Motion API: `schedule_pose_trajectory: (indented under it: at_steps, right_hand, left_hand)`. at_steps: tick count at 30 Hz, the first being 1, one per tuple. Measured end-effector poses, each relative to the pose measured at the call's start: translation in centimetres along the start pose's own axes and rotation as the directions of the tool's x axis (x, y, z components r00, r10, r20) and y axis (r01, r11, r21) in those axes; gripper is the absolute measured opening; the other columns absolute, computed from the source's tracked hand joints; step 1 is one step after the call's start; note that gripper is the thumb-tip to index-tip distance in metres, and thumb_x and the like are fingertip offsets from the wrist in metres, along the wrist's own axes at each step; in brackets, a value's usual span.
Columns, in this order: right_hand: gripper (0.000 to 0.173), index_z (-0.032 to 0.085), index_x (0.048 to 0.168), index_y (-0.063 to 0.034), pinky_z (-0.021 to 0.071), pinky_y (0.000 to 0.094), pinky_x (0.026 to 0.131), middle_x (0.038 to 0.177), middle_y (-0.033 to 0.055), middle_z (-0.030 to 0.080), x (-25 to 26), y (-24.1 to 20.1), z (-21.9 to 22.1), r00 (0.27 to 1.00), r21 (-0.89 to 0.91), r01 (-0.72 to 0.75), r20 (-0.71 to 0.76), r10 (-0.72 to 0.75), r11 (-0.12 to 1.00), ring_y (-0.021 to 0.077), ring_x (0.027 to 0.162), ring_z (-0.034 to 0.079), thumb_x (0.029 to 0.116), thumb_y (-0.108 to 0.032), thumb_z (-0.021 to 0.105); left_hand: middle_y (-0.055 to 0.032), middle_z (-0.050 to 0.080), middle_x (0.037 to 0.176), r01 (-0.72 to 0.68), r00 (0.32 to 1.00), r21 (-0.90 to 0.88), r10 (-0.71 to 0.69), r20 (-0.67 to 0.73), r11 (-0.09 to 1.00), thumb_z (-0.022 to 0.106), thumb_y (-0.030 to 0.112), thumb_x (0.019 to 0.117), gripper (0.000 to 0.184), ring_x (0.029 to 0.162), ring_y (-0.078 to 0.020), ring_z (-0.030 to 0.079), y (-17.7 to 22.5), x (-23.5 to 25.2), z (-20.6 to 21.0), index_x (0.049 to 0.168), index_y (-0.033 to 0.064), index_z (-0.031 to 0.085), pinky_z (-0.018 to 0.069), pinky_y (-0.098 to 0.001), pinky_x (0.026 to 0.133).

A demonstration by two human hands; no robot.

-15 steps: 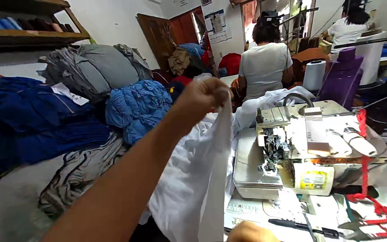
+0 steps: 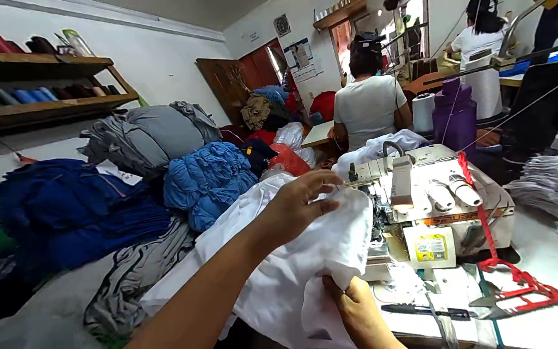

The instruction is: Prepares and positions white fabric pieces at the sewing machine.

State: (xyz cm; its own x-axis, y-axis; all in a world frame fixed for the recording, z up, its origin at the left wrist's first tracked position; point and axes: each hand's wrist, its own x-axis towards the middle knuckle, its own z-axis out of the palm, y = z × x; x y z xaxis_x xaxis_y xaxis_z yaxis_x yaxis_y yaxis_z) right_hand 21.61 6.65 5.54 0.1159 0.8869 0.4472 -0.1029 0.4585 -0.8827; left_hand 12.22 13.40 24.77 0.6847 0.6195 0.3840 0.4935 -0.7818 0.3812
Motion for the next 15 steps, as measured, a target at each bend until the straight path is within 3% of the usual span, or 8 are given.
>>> schedule_pose_trajectory:
  at_steps: [2, 3, 6, 8, 11, 13, 15]
  right_hand:
    - [0.019, 0.073, 0.098, 0.0010, 0.0556, 0.0231, 0.082, 0.086, 0.0013, 0.072, -0.8, -0.2, -0.6, 0.991, 0.055, -0.122, -0.047, 0.125, 0.991, 0.0003, 0.084, 0.068, 0.0976, -0.013, 0.060]
    - [0.020, 0.072, 0.093, 0.0004, 0.0538, 0.0236, 0.074, 0.078, -0.0010, 0.069, -1.1, -0.2, -1.0, 0.980, 0.068, -0.188, -0.048, 0.192, 0.980, -0.0002, 0.076, 0.065, 0.0978, -0.014, 0.059]
    - [0.022, 0.070, 0.092, 0.0010, 0.0548, 0.0257, 0.074, 0.076, 0.0001, 0.068, -1.8, -0.3, -1.5, 0.969, 0.064, -0.245, -0.019, 0.247, 0.967, 0.0017, 0.074, 0.065, 0.0988, -0.016, 0.058]
    - [0.025, 0.070, 0.090, 0.0037, 0.0536, 0.0281, 0.072, 0.074, 0.0042, 0.067, -2.1, -1.1, -1.2, 0.972, -0.013, -0.237, 0.001, 0.237, 0.972, 0.0057, 0.072, 0.065, 0.0992, -0.016, 0.057]
    - [0.031, 0.070, 0.088, 0.0094, 0.0536, 0.0412, 0.071, 0.074, 0.0161, 0.067, -2.7, -3.4, -0.4, 0.973, -0.207, -0.208, 0.059, 0.224, 0.956, 0.0221, 0.073, 0.067, 0.1003, -0.016, 0.057]
    - [0.027, 0.071, 0.086, 0.0092, 0.0561, 0.0458, 0.069, 0.074, 0.0200, 0.069, -3.7, -4.0, 0.3, 0.994, -0.321, -0.080, 0.043, 0.098, 0.944, 0.0294, 0.072, 0.070, 0.0973, -0.013, 0.060]
    - [0.017, 0.073, 0.093, 0.0089, 0.0592, 0.0480, 0.068, 0.078, 0.0209, 0.072, -4.1, -3.4, -0.1, 0.988, -0.372, 0.146, 0.103, -0.116, 0.917, 0.0324, 0.073, 0.074, 0.0914, -0.005, 0.063]
  left_hand:
    - [-0.0125, 0.059, 0.143, -0.009, 1.000, 0.154, 0.009, 0.001, 0.988, 0.065, 0.025, 0.0975, 0.043, 0.127, -0.0203, 0.061, -0.3, -1.9, 0.2, 0.134, 0.0025, 0.064, 0.0523, -0.0377, 0.105]
    - [-0.0124, 0.059, 0.144, -0.002, 1.000, 0.243, -0.001, 0.011, 0.970, 0.065, 0.031, 0.0968, 0.046, 0.130, -0.0235, 0.060, -0.4, -3.2, 0.4, 0.135, 0.0051, 0.064, 0.0513, -0.0427, 0.105]
    - [-0.0158, 0.059, 0.144, 0.028, 0.992, 0.423, -0.079, 0.103, 0.906, 0.062, 0.047, 0.0956, 0.058, 0.126, -0.0337, 0.063, -0.9, -7.7, 2.1, 0.137, 0.0077, 0.064, 0.0550, -0.0551, 0.097]
    - [-0.0222, 0.061, 0.141, 0.001, 0.992, 0.468, -0.060, 0.112, 0.884, 0.068, 0.038, 0.0918, 0.057, 0.122, -0.0427, 0.064, -1.7, -10.1, 4.4, 0.137, 0.0034, 0.064, 0.0540, -0.0635, 0.092]
    - [-0.0218, 0.064, 0.136, -0.013, 0.999, 0.487, 0.030, -0.027, 0.874, 0.066, 0.015, 0.0815, 0.053, 0.120, -0.0410, 0.066, -4.2, -11.5, 7.5, 0.133, 0.0021, 0.067, 0.0538, -0.0622, 0.092]
    - [-0.0188, 0.069, 0.130, -0.011, 0.981, 0.514, 0.108, -0.159, 0.858, 0.056, 0.005, 0.0818, 0.045, 0.118, -0.0381, 0.068, -5.8, -11.2, 7.8, 0.123, 0.0051, 0.073, 0.0542, -0.0579, 0.094]
    - [-0.0147, 0.073, 0.121, 0.013, 0.952, 0.516, 0.147, -0.268, 0.856, 0.049, 0.001, 0.0890, 0.035, 0.118, -0.0340, 0.069, -6.8, -10.9, 6.3, 0.108, 0.0066, 0.078, 0.0525, -0.0554, 0.100]
